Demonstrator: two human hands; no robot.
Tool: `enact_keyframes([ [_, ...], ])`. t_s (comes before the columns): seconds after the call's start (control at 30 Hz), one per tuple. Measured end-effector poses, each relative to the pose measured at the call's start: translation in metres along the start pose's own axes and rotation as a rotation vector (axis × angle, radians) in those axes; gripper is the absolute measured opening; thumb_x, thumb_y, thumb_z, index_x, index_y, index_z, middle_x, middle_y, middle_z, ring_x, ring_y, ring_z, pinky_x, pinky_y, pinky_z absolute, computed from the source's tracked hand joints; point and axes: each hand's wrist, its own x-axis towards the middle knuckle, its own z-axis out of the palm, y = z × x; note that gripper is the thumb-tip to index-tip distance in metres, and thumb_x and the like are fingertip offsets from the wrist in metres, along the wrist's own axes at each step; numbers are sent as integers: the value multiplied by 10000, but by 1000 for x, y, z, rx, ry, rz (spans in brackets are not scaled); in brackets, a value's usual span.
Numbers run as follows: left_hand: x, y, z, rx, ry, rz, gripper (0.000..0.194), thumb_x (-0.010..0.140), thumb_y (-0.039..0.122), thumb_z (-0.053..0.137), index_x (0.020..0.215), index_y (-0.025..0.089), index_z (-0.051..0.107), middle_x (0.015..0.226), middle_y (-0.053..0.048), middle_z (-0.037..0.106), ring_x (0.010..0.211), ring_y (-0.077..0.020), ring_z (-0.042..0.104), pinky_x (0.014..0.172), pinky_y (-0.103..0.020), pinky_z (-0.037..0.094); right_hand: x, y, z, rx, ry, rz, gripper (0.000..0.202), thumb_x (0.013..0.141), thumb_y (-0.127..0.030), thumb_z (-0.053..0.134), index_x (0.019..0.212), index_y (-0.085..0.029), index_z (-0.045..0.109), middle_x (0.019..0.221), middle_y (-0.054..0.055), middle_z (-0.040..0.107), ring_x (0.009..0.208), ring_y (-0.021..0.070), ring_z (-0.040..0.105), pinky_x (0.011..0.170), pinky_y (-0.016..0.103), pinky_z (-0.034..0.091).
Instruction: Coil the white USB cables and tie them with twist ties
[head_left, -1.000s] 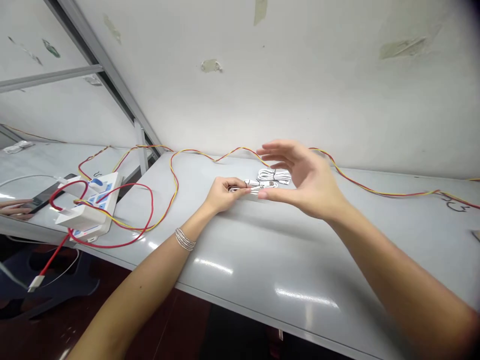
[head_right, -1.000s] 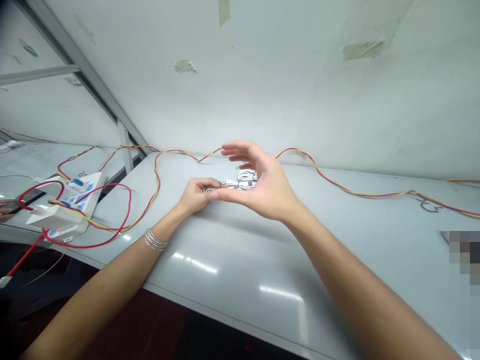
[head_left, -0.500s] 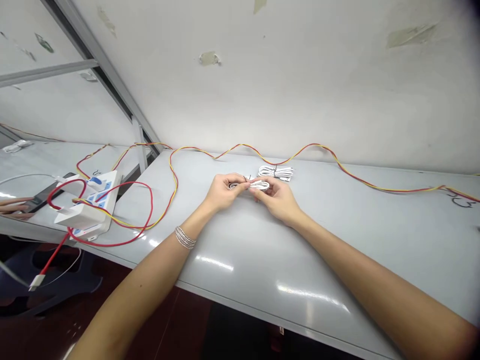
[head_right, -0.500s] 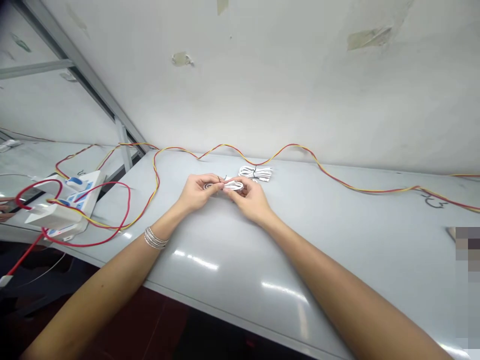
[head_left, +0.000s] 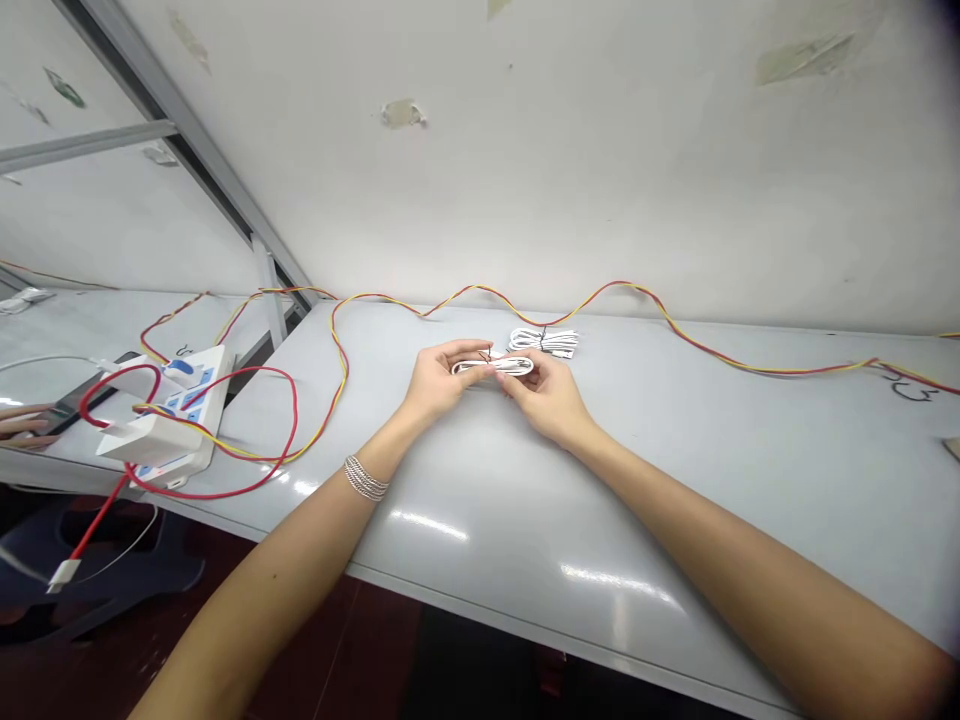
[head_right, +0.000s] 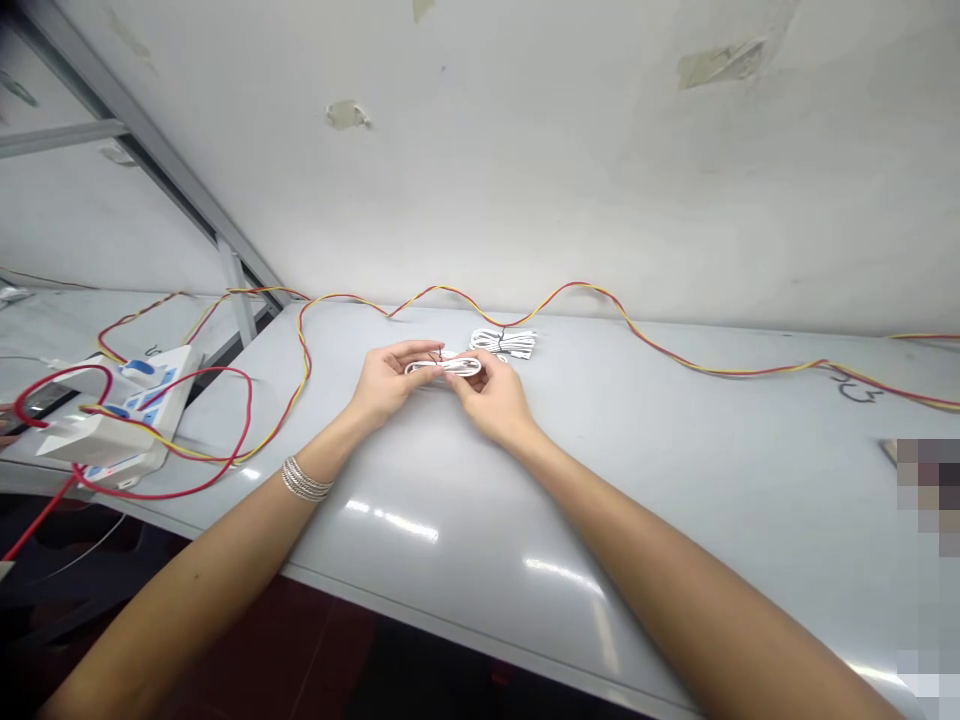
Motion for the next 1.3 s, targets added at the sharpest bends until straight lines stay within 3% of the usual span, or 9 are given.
enact_keyframes([
  [0.13,-1,-1,0,1,15,-4,267,645,331,879,840,167,798,932,-81,789,923,-208,703,947,-380,520,-1,0,0,-45,2,-23,275,813,-424,692,973,-204,661,952,58,713,812,204,650,771,364,537],
  [0.33,2,-4,-1,-6,6,11,273,580,308,905,759,144,779,851,-77,772,845,-196,699,884,-378,557,-5,-8,-1,-219,-22,-81,162,855,-343,645,956,-217,629,920,52,694,805,210,640,738,360,513],
  [0.5,3,-6,-2,-22,-6,22,198,590,274,888,700,162,767,793,-46,750,791,-165,682,841,-346,555,-5,-8,0,-227,-27,-101,134,863,-325,623,954,-226,627,940,44,694,836,208,640,750,357,519],
  [0.8,1,-4,-3,45,-34,33,238,651,330,864,747,139,759,807,-63,747,773,-169,679,808,-345,554,-3,-6,-1,-178,-26,-74,171,824,-279,651,977,-203,649,950,55,709,829,206,652,774,375,534],
  [0.93,1,-2,-2,106,-27,117,181,699,299,835,764,145,763,822,-65,746,808,-178,690,833,-340,560,-1,-9,-4,-66,-83,4,338,814,-406,728,1080,-210,653,1035,66,727,747,175,668,674,332,541],
  [1.07,-2,2,0,221,-38,253,96,733,259,806,765,170,790,844,-74,750,814,-179,698,787,-322,574,0,-12,-5,-1,-102,128,379,863,-540,673,1023,-197,653,839,55,715,655,168,661,527,277,471],
  [1.17,-5,4,1,266,-42,273,56,715,224,821,762,196,807,830,-68,757,792,-178,700,769,-325,576,1,-11,-5,-2,-99,134,285,885,-467,654,987,-201,643,803,44,697,681,171,671,541,274,482],
  [1.3,-7,6,2,311,-62,231,52,719,235,827,763,210,817,817,-57,777,764,-185,716,761,-326,586,2,-8,-5,-1,-81,120,203,865,-364,664,974,-195,632,985,58,705,694,151,680,616,303,534],
])
